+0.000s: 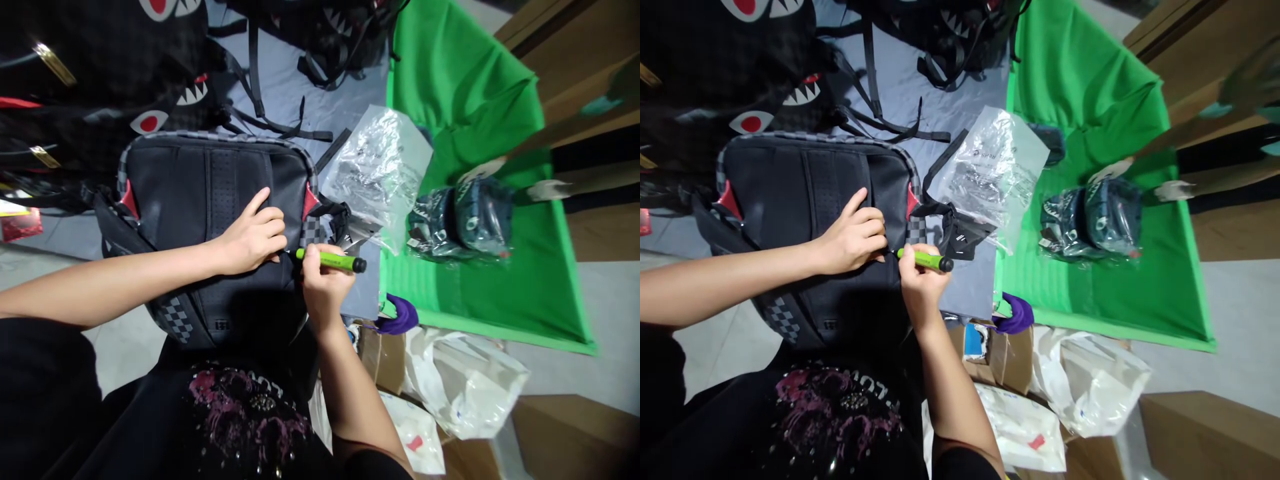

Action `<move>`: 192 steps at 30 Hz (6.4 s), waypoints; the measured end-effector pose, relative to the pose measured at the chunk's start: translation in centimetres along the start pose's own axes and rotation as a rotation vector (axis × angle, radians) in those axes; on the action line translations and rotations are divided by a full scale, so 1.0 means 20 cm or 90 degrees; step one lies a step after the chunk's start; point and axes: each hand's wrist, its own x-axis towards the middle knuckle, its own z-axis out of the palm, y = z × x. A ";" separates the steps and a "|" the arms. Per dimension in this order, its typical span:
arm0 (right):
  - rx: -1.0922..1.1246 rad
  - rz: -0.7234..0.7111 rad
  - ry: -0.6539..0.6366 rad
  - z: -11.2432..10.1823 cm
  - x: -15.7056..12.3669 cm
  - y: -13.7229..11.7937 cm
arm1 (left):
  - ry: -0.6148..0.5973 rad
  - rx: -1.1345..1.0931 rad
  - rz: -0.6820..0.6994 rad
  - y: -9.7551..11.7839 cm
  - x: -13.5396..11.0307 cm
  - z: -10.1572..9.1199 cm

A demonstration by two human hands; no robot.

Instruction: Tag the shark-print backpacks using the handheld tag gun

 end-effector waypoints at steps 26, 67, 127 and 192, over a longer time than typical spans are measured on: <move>-0.137 -0.109 0.030 0.05 0.03 0.05 | 0.020 -0.008 0.003 -0.03 0.00 0.07; -0.137 -0.001 -0.048 0.03 0.05 0.07 | -0.079 0.044 -0.029 -0.02 0.03 0.02; -0.187 -0.248 -0.515 -0.14 0.12 -0.23 | -0.225 0.108 -0.139 -0.01 0.08 -0.28; -0.260 -0.127 -0.234 0.10 -0.07 -0.27 | -0.239 -0.024 -0.361 -0.10 0.06 -0.25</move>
